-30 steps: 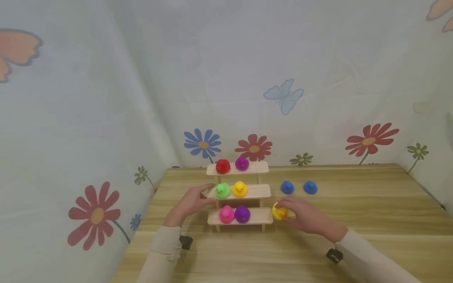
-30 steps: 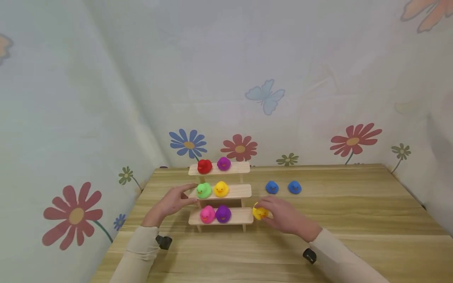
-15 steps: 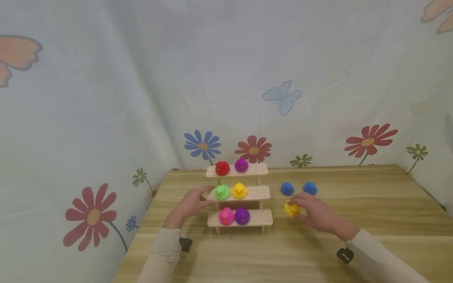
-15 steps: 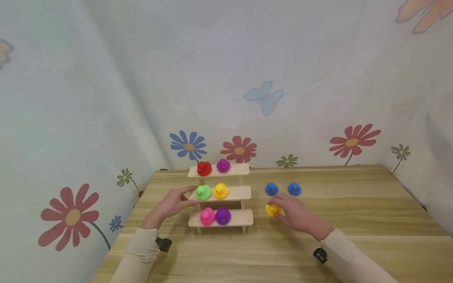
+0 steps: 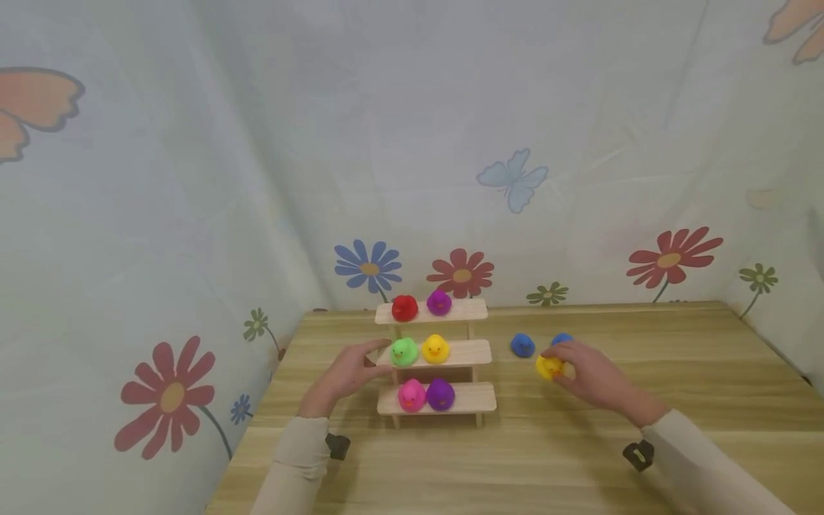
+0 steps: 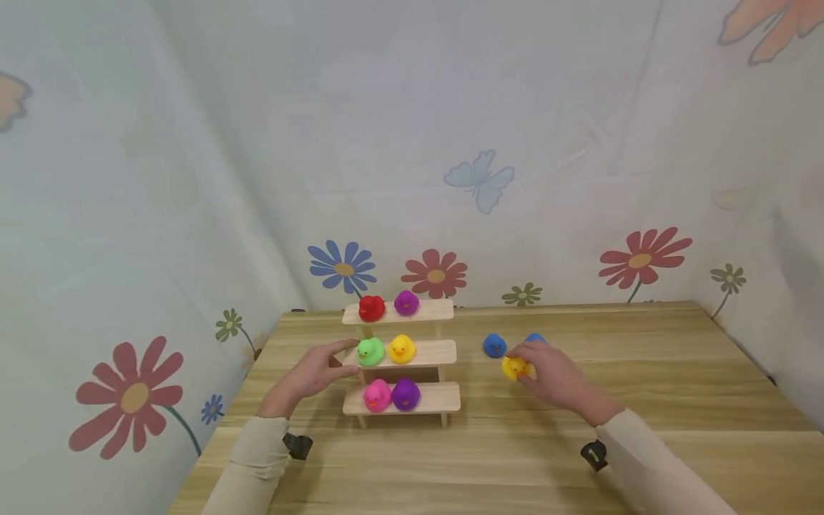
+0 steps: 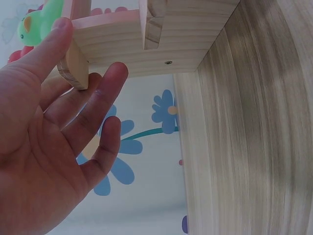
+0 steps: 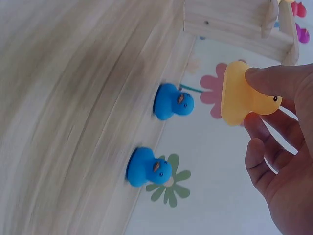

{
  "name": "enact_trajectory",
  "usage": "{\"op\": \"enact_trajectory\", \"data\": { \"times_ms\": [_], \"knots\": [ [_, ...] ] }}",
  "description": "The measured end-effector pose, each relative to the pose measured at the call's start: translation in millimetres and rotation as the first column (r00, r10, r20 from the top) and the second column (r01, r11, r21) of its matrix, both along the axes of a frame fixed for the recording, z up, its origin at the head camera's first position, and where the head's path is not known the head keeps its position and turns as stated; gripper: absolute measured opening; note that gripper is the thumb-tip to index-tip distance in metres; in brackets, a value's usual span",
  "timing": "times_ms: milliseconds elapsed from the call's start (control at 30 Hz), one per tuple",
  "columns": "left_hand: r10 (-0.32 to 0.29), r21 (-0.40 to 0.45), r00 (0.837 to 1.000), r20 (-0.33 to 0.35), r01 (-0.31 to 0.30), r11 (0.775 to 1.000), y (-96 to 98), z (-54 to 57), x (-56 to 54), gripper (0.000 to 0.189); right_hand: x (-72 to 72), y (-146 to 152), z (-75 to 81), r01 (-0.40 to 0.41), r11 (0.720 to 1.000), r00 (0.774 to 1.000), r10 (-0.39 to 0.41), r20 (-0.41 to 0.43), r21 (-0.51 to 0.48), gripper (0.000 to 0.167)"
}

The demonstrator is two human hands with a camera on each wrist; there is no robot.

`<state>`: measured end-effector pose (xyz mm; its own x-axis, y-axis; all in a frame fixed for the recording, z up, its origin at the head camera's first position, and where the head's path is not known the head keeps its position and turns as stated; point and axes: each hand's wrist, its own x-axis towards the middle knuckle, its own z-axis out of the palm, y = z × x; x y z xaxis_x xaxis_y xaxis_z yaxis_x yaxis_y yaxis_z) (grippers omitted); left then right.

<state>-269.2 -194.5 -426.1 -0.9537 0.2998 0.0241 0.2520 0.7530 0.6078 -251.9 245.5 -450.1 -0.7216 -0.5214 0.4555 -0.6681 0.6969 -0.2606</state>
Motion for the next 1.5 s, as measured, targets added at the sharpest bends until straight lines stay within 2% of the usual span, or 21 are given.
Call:
{"op": "enact_trajectory", "data": {
  "times_ms": [300,467,633,933,1300,1500],
  "knots": [
    [-0.009,0.026,1.0,0.009,0.008,1.0,1.0,0.0,0.9,0.06,-7.7,14.9,-0.9,0.019,0.999,1.0,-0.02,-0.018,-0.029,0.038],
    [0.007,0.016,1.0,0.011,-0.007,1.0,0.1,-1.1,2.0,0.059,-11.4,19.0,-3.0,0.025,0.999,1.0,-0.025,0.001,-0.033,0.036],
    [0.015,0.019,1.0,0.006,-0.015,1.0,-0.7,-0.9,2.4,0.059,-16.7,24.6,-4.9,0.068,0.997,0.997,-0.066,0.036,-0.047,0.035],
    [0.023,0.013,1.0,0.006,-0.023,1.0,1.4,1.6,1.5,0.058,-26.1,42.8,-8.0,0.122,0.99,0.992,-0.118,0.051,-0.077,0.035],
    [0.022,0.021,1.0,0.016,-0.023,1.0,1.3,1.7,2.8,0.058,-35.2,60.8,-13.8,0.203,0.977,0.973,-0.195,0.126,-0.059,0.033],
    [0.019,0.012,1.0,0.007,-0.019,1.0,0.7,0.0,1.4,0.059,-42.0,68.9,-17.8,0.252,0.967,0.951,-0.241,0.194,-0.035,0.032]
  ]
}}
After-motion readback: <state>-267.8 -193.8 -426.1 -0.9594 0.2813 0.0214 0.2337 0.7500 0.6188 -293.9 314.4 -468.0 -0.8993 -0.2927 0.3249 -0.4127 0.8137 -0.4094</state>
